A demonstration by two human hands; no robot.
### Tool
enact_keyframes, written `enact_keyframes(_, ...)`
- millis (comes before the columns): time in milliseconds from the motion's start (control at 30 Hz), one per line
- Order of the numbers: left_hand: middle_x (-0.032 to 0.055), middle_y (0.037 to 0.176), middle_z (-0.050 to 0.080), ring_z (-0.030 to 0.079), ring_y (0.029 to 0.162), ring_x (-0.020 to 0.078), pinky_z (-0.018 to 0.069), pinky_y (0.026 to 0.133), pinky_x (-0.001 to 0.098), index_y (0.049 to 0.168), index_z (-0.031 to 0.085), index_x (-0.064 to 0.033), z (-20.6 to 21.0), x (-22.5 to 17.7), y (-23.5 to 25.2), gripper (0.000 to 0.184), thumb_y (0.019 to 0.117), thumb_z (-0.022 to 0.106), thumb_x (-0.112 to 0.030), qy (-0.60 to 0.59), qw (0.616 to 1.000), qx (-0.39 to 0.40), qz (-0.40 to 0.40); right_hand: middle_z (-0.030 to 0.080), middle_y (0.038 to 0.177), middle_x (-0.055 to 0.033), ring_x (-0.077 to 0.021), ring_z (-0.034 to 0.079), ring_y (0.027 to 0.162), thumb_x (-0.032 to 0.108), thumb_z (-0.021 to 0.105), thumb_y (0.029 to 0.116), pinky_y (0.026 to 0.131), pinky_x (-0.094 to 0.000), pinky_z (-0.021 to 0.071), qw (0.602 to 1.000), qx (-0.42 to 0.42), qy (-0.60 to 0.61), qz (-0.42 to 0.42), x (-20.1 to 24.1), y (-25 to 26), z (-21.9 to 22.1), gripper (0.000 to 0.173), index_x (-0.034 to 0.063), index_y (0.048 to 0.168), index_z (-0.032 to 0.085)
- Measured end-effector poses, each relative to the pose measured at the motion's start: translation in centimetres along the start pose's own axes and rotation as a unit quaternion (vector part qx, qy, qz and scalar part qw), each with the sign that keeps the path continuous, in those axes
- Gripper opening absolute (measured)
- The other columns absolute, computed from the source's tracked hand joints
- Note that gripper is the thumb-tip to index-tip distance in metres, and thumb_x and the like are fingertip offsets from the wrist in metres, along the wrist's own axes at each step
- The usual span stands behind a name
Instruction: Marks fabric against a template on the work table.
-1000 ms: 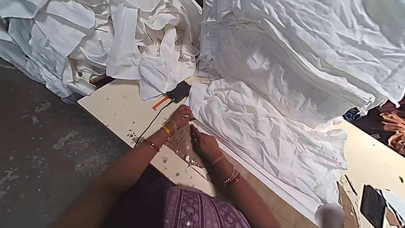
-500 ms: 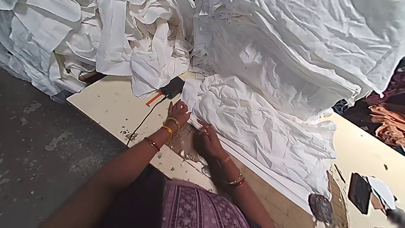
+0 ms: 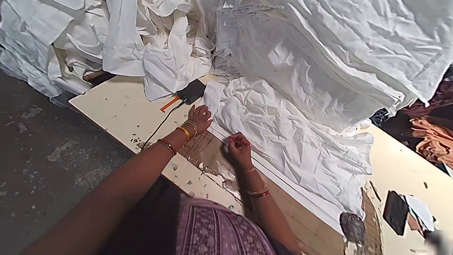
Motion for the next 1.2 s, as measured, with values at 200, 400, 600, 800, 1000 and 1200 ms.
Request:
enact_keyframes(200, 0.0249, 0.156, 0.039, 0.028, 0.152, 0.0397, 0.0085, 0.122, 0.0628, 0.138, 0.058, 0.0017, -0.2, 0.0, -0.1, 0.042, 0.108, 0.048, -0.026, -0.002, 1.0, 0.003, 0.002, 0.059, 0.071, -0.0012, 0.0052, 0.047, 0.057, 0.004, 0.057, 0.0849, 0.054, -0.0121, 0.0402, 0.999, 0.021, -0.04, -0.021, -0.8, 0.8, 1.2, 0.012, -0.0076, 0.087, 0.061)
enact_keyframes(400, 0.0255, 0.154, 0.041, 0.03, 0.15, 0.0409, 0.0097, 0.122, 0.0644, 0.136, 0.059, 0.0026, -0.3, 0.1, -0.4, 0.042, 0.1076, 0.05, -0.026, -0.007, 1.0, -0.006, 0.01, 0.06, 0.069, -0.006, -0.0019, 0.052, 0.06, 0.006, 0.058, 0.0849, 0.058, -0.0172, 0.0433, 0.992, 0.041, -0.106, -0.046, -0.6, 0.7, 1.6, 0.013, -0.0069, 0.082, 0.061)
enact_keyframes(600, 0.0245, 0.153, 0.042, 0.03, 0.15, 0.0397, 0.0095, 0.122, 0.0643, 0.134, 0.06, 0.0024, 0.0, 0.1, -0.2, 0.041, 0.1074, 0.05, -0.026, -0.007, 1.0, -0.011, 0.011, 0.06, 0.069, -0.0069, -0.0036, 0.054, 0.061, 0.005, 0.057, 0.0852, 0.059, -0.0185, 0.0443, 0.991, 0.037, -0.122, -0.044, -0.5, 0.6, 1.6, 0.013, -0.0065, 0.082, 0.061)
enact_keyframes(800, 0.0244, 0.153, 0.042, 0.03, 0.15, 0.0399, 0.0108, 0.122, 0.0636, 0.135, 0.06, 0.0022, 0.1, 0.1, -0.3, 0.041, 0.1076, 0.049, -0.027, -0.001, 1.0, -0.016, 0.012, 0.06, 0.071, -0.0035, 0.0007, 0.052, 0.061, 0.005, 0.057, 0.0851, 0.058, -0.0163, 0.0436, 0.997, 0.025, -0.072, -0.029, -1.0, 0.7, 1.3, 0.012, -0.006, 0.083, 0.06)
enact_keyframes(1000, 0.0239, 0.155, 0.04, 0.028, 0.152, 0.0392, 0.0098, 0.122, 0.0628, 0.135, 0.06, 0.0014, -0.1, -0.1, -0.2, 0.043, 0.1079, 0.05, -0.031, 0.005, 1.0, 0.005, 0.007, 0.06, 0.072, -0.0036, 0.0037, 0.051, 0.062, 0.003, 0.057, 0.0869, 0.06, -0.0134, 0.0427, 0.997, -0.02, -0.07, -0.016, -1.0, 1.7, 0.5, 0.013, -0.0088, 0.085, 0.061)
enact_keyframes(1200, 0.0248, 0.154, 0.041, 0.03, 0.15, 0.04, 0.0104, 0.122, 0.0632, 0.135, 0.06, 0.0023, -0.1, 0.0, -0.2, 0.043, 0.1067, 0.052, -0.029, -0.001, 1.0, -0.007, 0.009, 0.06, 0.071, -0.0059, -0.0011, 0.051, 0.061, 0.004, 0.057, 0.0856, 0.06, -0.0173, 0.0424, 0.993, 0.002, -0.113, -0.017, -1.1, 1.7, 0.8, 0.014, -0.0082, 0.083, 0.061)
Point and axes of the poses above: each hand's wrist, its own y-axis towards the middle knuckle, its own z-axis out of the palm, x = y × z, the point moved 5 cm from there along y, towards the middle knuckle
